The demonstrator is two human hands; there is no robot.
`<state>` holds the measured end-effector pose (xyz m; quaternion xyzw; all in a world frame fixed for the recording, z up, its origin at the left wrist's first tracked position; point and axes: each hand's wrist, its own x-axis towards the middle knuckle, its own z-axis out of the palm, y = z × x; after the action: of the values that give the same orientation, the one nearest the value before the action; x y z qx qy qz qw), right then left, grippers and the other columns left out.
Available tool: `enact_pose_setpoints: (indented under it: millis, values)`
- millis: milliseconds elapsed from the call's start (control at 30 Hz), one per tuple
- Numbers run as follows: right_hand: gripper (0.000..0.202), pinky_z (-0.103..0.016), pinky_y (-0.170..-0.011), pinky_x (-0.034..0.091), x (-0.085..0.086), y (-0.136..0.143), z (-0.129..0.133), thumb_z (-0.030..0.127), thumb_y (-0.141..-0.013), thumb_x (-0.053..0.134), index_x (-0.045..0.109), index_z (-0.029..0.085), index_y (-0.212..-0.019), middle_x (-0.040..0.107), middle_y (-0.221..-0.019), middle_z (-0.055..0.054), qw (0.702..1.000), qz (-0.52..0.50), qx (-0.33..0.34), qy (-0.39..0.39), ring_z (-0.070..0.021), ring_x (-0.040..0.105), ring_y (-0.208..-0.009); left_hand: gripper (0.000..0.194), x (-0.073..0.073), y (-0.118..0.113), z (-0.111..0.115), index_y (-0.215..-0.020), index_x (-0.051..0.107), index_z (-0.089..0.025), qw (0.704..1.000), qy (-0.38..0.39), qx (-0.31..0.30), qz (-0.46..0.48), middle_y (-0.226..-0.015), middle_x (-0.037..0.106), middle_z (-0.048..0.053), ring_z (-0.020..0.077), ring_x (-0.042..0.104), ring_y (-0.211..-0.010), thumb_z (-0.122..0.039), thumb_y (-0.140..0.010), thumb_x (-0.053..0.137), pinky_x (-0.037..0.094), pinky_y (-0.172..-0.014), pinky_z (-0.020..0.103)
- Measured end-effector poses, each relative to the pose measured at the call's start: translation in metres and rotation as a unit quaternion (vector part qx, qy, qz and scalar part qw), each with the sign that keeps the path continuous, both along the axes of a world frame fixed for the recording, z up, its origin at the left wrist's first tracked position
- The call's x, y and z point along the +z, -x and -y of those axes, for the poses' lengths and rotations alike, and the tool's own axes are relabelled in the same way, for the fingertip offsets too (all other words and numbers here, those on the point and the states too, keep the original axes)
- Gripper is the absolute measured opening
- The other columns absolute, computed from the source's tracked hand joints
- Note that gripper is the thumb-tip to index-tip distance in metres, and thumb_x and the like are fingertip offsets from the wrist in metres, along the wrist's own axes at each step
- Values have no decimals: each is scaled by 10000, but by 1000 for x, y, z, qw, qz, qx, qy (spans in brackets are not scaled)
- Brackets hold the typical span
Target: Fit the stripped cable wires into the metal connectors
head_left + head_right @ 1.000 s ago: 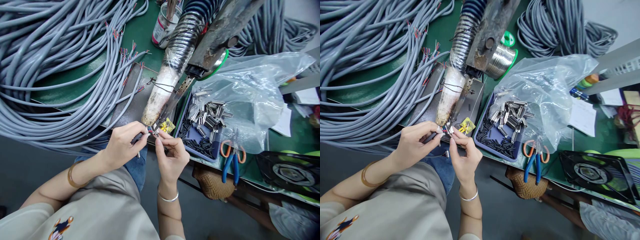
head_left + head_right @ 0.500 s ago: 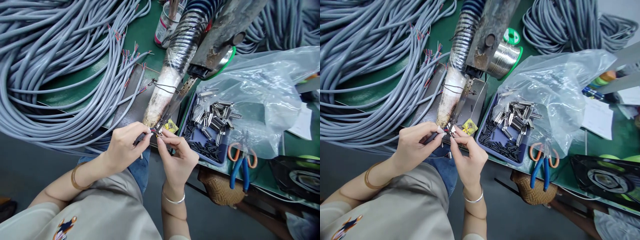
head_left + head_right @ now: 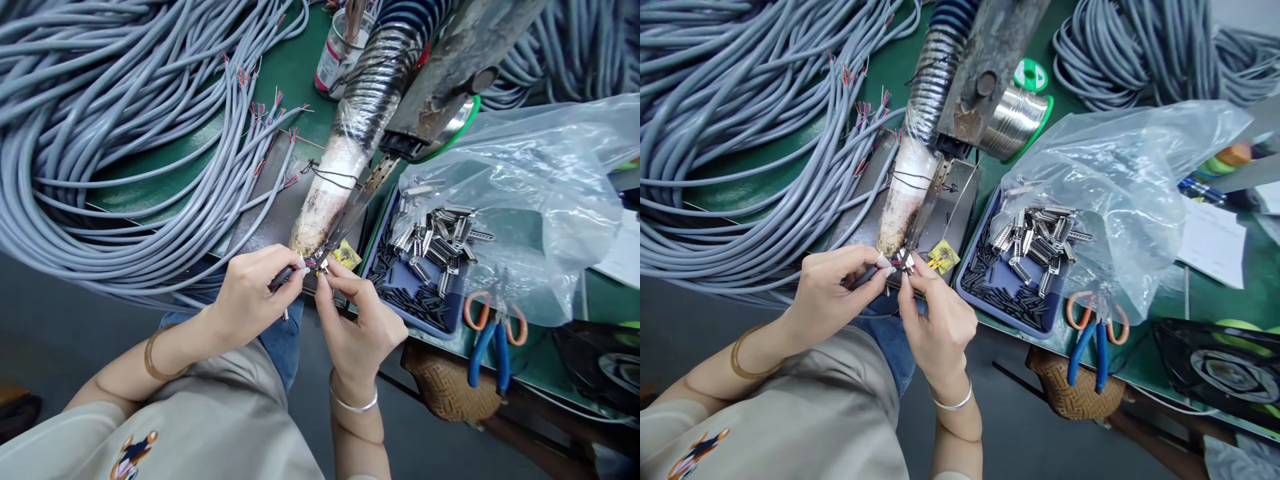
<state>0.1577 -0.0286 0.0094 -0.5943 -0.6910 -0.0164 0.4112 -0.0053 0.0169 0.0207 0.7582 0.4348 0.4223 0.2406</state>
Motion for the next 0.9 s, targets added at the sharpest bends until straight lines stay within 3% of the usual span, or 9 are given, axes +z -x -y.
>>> enact_pose_setpoints:
  millis: [233, 567, 733, 900]
  values:
    - [159, -201, -659, 615, -2, -3, 1, 151, -930, 723, 610, 247, -873, 838, -1034, 2, 1000, 15, 22, 10, -134, 802, -736, 133, 1, 1, 2, -838, 664, -170, 999, 32, -14, -17, -711, 701, -36, 66, 478, -490, -49, -890, 646, 455, -547, 199]
    - [121, -213, -682, 641, -8, -5, 2, 154, -921, 739, 656, 241, -914, 839, -1008, -7, 1000, -3, 20, 9, -161, 816, -787, 128, -3, 0, 4, -858, 667, -177, 999, 33, -15, -17, -724, 715, -30, 74, 537, -514, -59, -901, 640, 488, -573, 199]
    - [123, -232, -700, 656, -12, -5, 5, 149, -930, 730, 649, 240, -916, 838, -998, -15, 1000, -8, 16, 6, -164, 814, -786, 93, -9, 2, 7, -911, 657, -170, 999, 15, -36, -18, -810, 750, 11, 116, 689, -683, -88, -938, 624, 552, -665, 209]
    - [144, -216, -713, 648, -13, -5, 10, 121, -913, 736, 649, 236, -901, 836, -977, -4, 999, -28, 14, 7, -151, 811, -787, 141, -20, 3, 12, -1062, 672, -172, 996, -58, -63, -29, -961, 796, 58, 138, 764, -843, -104, -1002, 564, 603, -785, 216]
